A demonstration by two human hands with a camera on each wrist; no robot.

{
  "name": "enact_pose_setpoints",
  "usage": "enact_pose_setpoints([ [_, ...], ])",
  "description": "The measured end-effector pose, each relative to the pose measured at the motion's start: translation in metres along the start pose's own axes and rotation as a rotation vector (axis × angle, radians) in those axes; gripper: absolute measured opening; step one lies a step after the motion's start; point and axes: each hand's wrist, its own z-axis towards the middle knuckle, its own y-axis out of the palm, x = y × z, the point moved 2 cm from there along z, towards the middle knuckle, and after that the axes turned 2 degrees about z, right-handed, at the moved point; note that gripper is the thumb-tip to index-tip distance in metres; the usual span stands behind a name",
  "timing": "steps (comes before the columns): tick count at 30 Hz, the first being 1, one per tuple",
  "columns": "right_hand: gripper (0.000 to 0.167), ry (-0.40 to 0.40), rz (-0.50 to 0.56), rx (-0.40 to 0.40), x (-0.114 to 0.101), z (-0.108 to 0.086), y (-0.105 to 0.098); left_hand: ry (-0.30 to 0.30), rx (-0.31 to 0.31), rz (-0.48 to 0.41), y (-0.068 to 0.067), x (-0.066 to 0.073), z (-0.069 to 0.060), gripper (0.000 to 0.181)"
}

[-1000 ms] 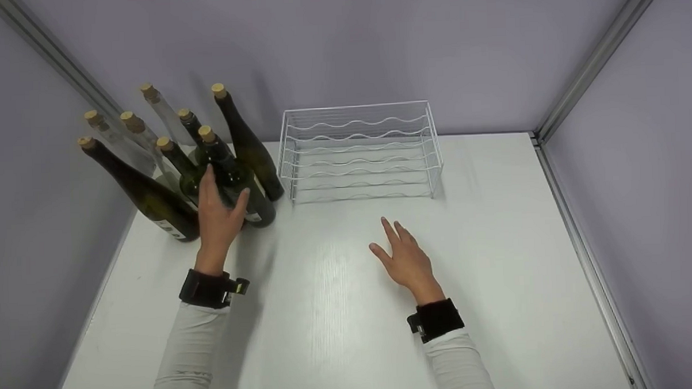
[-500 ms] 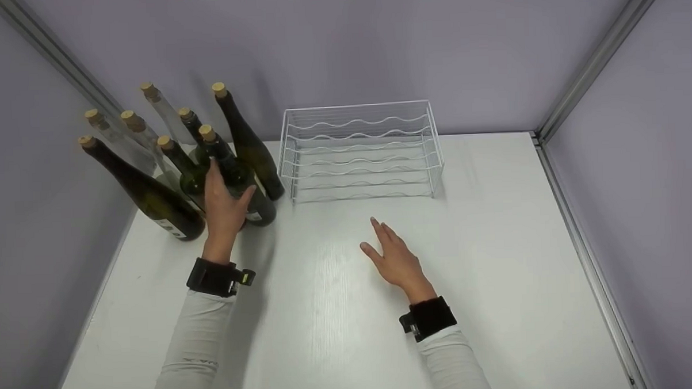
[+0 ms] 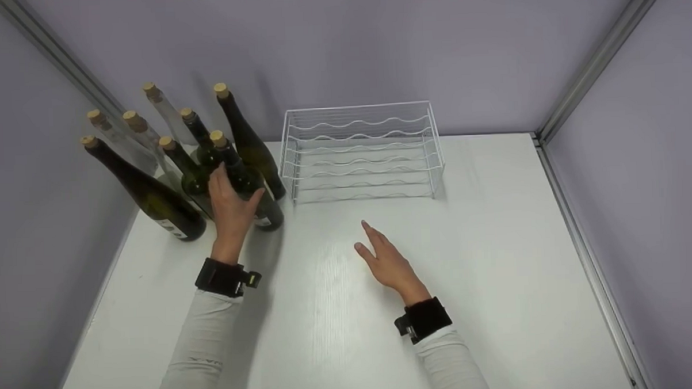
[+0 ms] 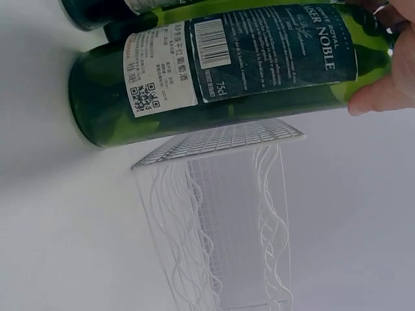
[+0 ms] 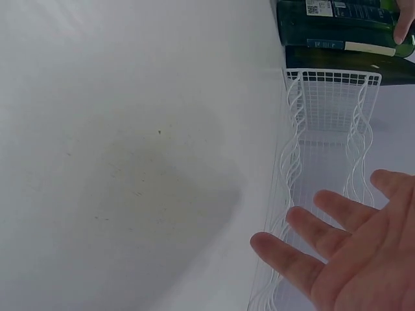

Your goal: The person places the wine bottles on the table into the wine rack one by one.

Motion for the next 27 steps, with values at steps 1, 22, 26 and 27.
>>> enact_pose_setpoints([
  [1, 0.064, -0.002, 0.010, -0.001, 0.000, 0.000, 0.000, 0.005, 0.004, -0.007, 0.001, -0.001, -0.001, 0.086],
  [22, 0.066, -0.078, 0.136, 0.033, -0.001, 0.001, 0.001, 0.080, -0.017, -0.226, 0.023, 0.013, -0.027, 0.083],
  [26, 0.069, -0.088, 0.143, 0.029, -0.002, 0.001, 0.001, 0.136, -0.039, -0.183, 0.025, 0.023, -0.035, 0.079],
  [27, 0.069, -0.089, 0.141, 0.033, -0.002, 0.001, 0.000, 0.147, -0.044, -0.175, 0.025, 0.025, -0.037, 0.078],
])
